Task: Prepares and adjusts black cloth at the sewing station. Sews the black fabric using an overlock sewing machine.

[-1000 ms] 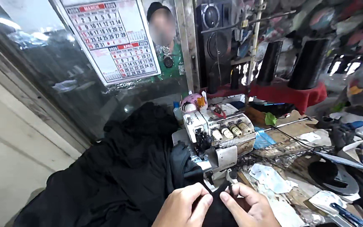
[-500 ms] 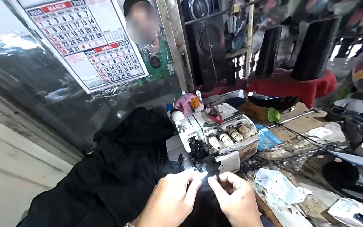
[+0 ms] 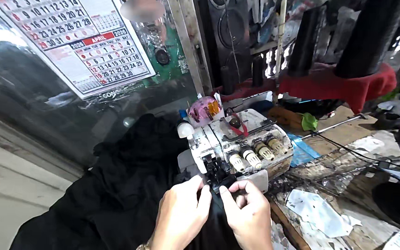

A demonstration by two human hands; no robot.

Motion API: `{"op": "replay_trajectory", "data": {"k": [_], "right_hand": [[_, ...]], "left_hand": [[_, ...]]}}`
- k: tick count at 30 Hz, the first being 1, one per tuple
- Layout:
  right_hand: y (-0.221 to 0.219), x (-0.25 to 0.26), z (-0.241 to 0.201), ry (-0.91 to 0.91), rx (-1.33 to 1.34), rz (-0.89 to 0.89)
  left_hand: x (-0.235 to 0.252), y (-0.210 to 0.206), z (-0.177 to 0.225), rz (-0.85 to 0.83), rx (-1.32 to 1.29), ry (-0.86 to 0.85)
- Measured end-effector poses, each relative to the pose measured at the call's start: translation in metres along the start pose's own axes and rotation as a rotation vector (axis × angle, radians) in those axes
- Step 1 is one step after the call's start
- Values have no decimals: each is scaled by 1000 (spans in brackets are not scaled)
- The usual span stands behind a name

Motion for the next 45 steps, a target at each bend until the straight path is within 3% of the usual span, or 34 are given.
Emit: {"op": "replay_trajectory", "data": {"k": [5, 10, 12, 15, 19, 23, 30, 36, 45], "right_hand": [[0, 1, -1, 46, -57, -18], [1, -3, 1, -10, -31, -139], [5, -9, 1, -62, -21, -246], [16, -18, -1, -97, 51, -338], [26, -18, -10, -5, 59, -396], [23, -18, -16, 244, -131, -507], [23, -21, -26, 314, -380, -454], [26, -31, -34, 232, -443, -498], [12, -23, -27, 349, -391, -438]], "left_hand": [[-3, -1, 5, 28, 38, 28], [0, 12, 13, -99, 175, 0], [-14, 30, 30, 45, 299, -117], [-39, 31, 46, 250, 157, -204], [-45, 1, 35, 272, 32, -197], [-46, 0, 33, 261, 41, -209], [-39, 0, 36, 221, 102, -232], [-45, 1, 36, 279, 141, -265], [-20, 1, 11, 231, 32, -226]]}}
Point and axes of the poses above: each hand's wrist, its own x-axis towards the middle knuckle, its own y-axis out of the back of the hand, z = x × y, the point moved 7 cm from there along x, towards the middle knuckle, and after that the axes turned 2 degrees about -y, right-handed, at the moved point
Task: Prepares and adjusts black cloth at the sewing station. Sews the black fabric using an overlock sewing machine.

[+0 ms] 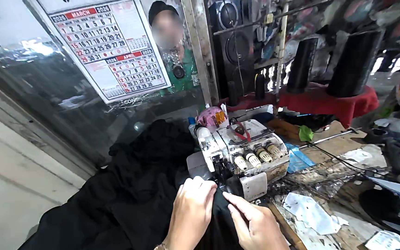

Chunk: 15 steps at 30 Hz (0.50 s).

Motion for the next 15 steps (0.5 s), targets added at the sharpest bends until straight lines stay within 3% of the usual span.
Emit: {"op": "replay_trajectory", "data": {"k": [6, 8, 15], "right_hand": [[-3, -5, 13, 30, 68, 52], [-4, -5, 15, 3, 75, -7], [-28, 5, -11, -136, 152, -773]], "left_hand": [[-1, 1, -5, -48, 6, 62], [-4, 1, -4, -36, 18, 80], [9, -2, -59, -80, -73, 110]]}}
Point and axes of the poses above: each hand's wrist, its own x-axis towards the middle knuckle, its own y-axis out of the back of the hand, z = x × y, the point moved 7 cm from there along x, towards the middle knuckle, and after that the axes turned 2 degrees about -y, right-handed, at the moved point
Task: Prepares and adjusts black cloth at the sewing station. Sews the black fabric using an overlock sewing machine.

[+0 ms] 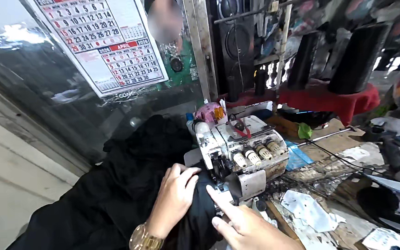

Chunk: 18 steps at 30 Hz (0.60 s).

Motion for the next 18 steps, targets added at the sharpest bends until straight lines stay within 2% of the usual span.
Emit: {"op": "replay_trajectory", "data": {"k": [2, 4, 8, 11, 13, 18], "right_hand": [[-1, -6, -3, 67, 31, -65], [2, -16, -5, 157, 26, -44], [31, -6, -14, 169, -310, 371], [27, -2, -18, 121, -455, 260], [23, -16, -12, 151, -408, 218], [30, -24, 1, 287, -325, 349]], "left_hand": [[-6, 11, -1, -15, 21, 12], [-11, 23, 6, 6, 25, 6], [-10, 8, 18, 43, 40, -74], [-15, 10, 25, 16, 140, -117], [-27, 19, 34, -11, 180, -144], [-39, 22, 57, -8, 173, -185]]}}
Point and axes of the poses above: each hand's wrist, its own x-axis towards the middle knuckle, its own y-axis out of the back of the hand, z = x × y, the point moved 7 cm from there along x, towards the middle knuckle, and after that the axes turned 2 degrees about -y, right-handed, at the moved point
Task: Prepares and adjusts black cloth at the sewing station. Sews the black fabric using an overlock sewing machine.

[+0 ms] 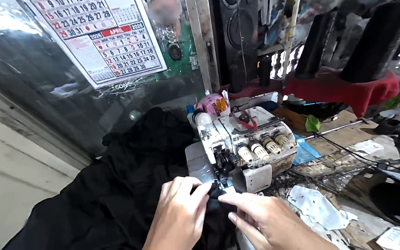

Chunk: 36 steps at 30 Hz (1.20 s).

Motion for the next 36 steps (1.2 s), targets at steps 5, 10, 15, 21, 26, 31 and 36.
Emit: {"op": "replay_trajectory", "data": {"k": [5, 10, 15, 21, 26, 31, 36], "right_hand": [[-6, -7, 12, -34, 7, -72], [-8, -8, 17, -28, 95, -45], [-10, -8, 18, -22, 139, -27], [-10, -10, 23, -9, 167, -24], [-13, -12, 28, -5, 258, -1], [-17, -16, 35, -38, 299, 67], [-18, -16, 34, -76, 348, 31]], "left_hand": [[3, 0, 9, 6, 9, -32], [6, -3, 5, -23, -23, -31], [5, -3, -2, 31, -108, 4], [5, -11, 3, 51, -224, -17], [13, -12, -8, 54, -354, -27], [21, -17, -12, 13, -394, -38], [23, -20, -15, 58, -366, 34]]}}
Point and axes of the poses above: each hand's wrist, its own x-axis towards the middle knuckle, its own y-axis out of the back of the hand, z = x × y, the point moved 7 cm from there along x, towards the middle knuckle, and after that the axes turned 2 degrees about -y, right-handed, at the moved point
